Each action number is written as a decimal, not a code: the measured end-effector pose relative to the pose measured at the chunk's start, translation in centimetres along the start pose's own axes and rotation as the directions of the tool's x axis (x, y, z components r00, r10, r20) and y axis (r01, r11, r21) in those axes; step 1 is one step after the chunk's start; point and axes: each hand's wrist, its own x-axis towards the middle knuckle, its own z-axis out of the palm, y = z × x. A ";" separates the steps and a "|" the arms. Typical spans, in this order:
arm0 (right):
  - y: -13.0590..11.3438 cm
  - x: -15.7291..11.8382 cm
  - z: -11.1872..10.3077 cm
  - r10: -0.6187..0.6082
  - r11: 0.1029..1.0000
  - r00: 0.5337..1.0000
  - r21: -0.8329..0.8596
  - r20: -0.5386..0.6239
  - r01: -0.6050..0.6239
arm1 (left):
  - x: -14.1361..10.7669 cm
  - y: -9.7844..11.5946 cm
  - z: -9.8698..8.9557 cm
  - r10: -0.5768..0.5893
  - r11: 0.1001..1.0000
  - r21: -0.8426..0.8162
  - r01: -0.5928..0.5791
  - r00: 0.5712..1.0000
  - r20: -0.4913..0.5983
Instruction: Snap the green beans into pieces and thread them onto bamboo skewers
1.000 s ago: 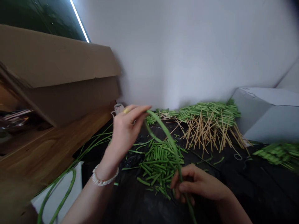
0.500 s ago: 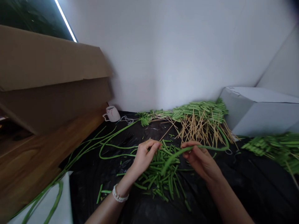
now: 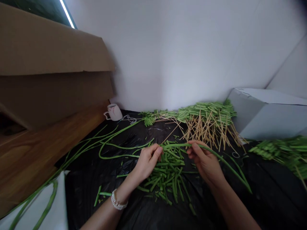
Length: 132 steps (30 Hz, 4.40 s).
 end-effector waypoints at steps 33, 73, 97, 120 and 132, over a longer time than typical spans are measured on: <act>0.8 4.1 3.2 0.304 0.953 0.912 -0.084 0.276 -0.292 | 0.4 -0.4 0.7 0.081 0.993 -0.085 -0.081 0.997 -0.008; 0.9 -0.4 2.5 0.109 0.994 0.969 -0.039 0.222 -0.103 | -0.2 0.6 0.2 -0.208 0.699 -0.609 0.375 0.921 0.329; 1.9 -2.9 4.1 0.051 0.951 0.941 -0.305 0.336 0.058 | 0.6 0.8 -0.4 -0.231 0.086 -0.939 0.332 0.924 0.306; 0.9 -1.5 2.8 0.217 0.976 0.919 -0.053 0.330 -0.212 | -0.6 1.5 -0.8 -0.150 0.641 -0.565 0.519 0.807 0.571; 1.4 -3.0 3.9 -0.002 0.891 0.928 -0.420 0.374 0.172 | 0.3 1.1 0.0 -0.218 0.314 -0.907 0.281 0.951 0.220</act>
